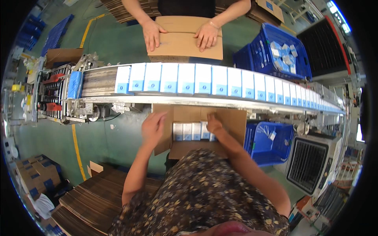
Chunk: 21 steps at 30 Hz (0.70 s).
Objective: The person picks small white boxes from a conveyor belt and places them into a larger cardboard box. After filling the box, the person closes the flaps and moves it to a packing station, then retrieves a new empty box to repeat the process.
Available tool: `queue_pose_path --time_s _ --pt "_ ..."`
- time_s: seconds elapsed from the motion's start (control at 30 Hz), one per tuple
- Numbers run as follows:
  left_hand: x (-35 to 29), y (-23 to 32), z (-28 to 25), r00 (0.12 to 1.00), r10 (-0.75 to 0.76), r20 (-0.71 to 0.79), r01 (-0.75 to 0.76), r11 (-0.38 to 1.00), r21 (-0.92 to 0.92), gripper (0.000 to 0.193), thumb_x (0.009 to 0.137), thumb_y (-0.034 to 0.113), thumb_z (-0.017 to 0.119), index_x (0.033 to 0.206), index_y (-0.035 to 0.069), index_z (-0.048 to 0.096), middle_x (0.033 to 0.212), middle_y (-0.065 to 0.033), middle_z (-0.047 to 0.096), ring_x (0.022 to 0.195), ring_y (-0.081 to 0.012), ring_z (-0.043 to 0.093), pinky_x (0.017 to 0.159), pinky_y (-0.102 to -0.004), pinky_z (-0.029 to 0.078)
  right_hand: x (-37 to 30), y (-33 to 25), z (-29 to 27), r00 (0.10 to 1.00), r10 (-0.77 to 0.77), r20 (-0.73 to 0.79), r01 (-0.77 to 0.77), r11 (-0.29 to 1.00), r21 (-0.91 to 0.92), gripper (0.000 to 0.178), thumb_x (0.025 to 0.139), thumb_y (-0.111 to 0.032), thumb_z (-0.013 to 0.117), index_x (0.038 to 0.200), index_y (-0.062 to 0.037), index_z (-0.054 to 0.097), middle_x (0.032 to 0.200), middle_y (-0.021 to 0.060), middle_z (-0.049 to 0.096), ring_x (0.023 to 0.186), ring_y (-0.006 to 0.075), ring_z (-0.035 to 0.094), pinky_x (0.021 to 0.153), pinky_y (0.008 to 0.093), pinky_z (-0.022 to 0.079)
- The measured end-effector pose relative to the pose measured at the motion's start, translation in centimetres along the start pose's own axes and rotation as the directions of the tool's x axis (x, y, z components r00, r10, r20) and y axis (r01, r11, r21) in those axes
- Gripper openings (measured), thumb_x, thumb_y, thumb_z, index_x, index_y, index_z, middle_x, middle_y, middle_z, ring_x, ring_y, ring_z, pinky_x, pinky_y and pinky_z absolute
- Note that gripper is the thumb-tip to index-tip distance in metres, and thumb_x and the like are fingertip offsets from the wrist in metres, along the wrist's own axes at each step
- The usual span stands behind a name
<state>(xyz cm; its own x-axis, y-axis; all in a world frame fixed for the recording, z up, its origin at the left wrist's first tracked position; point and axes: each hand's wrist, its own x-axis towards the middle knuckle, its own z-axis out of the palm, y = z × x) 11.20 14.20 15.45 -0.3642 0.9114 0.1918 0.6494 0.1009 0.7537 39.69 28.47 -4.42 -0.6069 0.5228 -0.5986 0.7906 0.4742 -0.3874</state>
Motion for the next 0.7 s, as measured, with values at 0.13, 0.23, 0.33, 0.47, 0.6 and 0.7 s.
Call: queue_pose_path --time_s 0.13,0.23,0.33,0.47,0.6,0.7 --pt "-4.7 0.7 -2.2 0.945 -0.309 -0.111 0.299 0.949 -0.096 0.016 0.093 0.004 0.060 0.105 0.003 0.071 0.083 -0.0132 0.065 0.070 -0.0262 0.064 0.066 -0.0335 0.051 -4.0 2.4 5.1 0.979 -0.049 0.200 0.031 0.995 0.091 0.039 0.094 -0.024 0.053 0.126 -0.0033 0.061 0.124 0.0212 0.061 0.114 0.0347 0.058 0.095 0.0445 0.048" --pt "-4.7 1.6 -0.1 0.977 -0.190 -0.093 0.179 0.978 -0.111 0.015 0.094 0.004 0.059 0.105 0.001 0.070 0.085 -0.0132 0.065 0.072 -0.0259 0.065 0.066 -0.0328 0.051 -8.2 3.1 4.6 0.911 -0.110 0.398 0.036 0.982 0.188 0.040 0.094 -0.025 0.053 0.127 -0.0031 0.060 0.128 0.0201 0.060 0.118 0.0332 0.057 0.097 0.0436 0.047" --pt "-2.3 4.2 1.4 0.993 -0.114 -0.028 0.112 0.992 -0.059 0.021 0.093 0.001 0.059 0.111 0.002 0.069 0.093 -0.0114 0.069 0.084 -0.0231 0.067 0.076 -0.0309 0.052 -5.3 1.2 1.8 0.871 -0.148 0.469 0.077 0.983 0.169 0.042 0.094 -0.026 0.053 0.129 -0.0030 0.059 0.132 0.0190 0.058 0.121 0.0317 0.055 0.100 0.0427 0.046" --pt "4.3 7.2 4.2 0.992 0.125 -0.009 -0.125 0.991 -0.043 0.026 0.090 0.000 0.060 0.114 0.004 0.069 0.116 -0.0133 0.067 0.105 -0.0306 0.064 0.091 -0.0366 0.051 1.7 2.0 1.6 0.997 0.073 0.041 -0.078 0.986 0.149 0.044 0.094 -0.027 0.054 0.131 -0.0029 0.057 0.137 0.0176 0.056 0.126 0.0297 0.052 0.103 0.0415 0.045" --pt "8.1 8.2 5.6 0.965 0.256 0.058 -0.262 0.956 0.135 0.032 0.086 -0.002 0.060 0.118 -0.003 0.063 0.127 -0.0180 0.061 0.116 -0.0362 0.057 0.098 -0.0429 0.048 5.7 6.0 10.6 0.949 0.152 -0.277 -0.167 0.986 -0.029 0.048 0.090 -0.028 0.055 0.129 -0.0016 0.059 0.130 0.0245 0.060 0.121 0.0370 0.056 0.103 0.0449 0.045" --pt "6.9 6.0 5.2 0.989 0.133 0.071 -0.147 0.953 0.266 0.036 0.086 0.000 0.062 0.122 -0.004 0.060 0.130 -0.0191 0.059 0.117 -0.0391 0.055 0.100 -0.0450 0.046 2.3 3.9 12.2 0.988 -0.143 -0.061 0.155 0.891 0.426 0.042 0.089 -0.027 0.058 0.123 -0.0022 0.063 0.128 0.0220 0.062 0.120 0.0336 0.059 0.100 0.0440 0.047"
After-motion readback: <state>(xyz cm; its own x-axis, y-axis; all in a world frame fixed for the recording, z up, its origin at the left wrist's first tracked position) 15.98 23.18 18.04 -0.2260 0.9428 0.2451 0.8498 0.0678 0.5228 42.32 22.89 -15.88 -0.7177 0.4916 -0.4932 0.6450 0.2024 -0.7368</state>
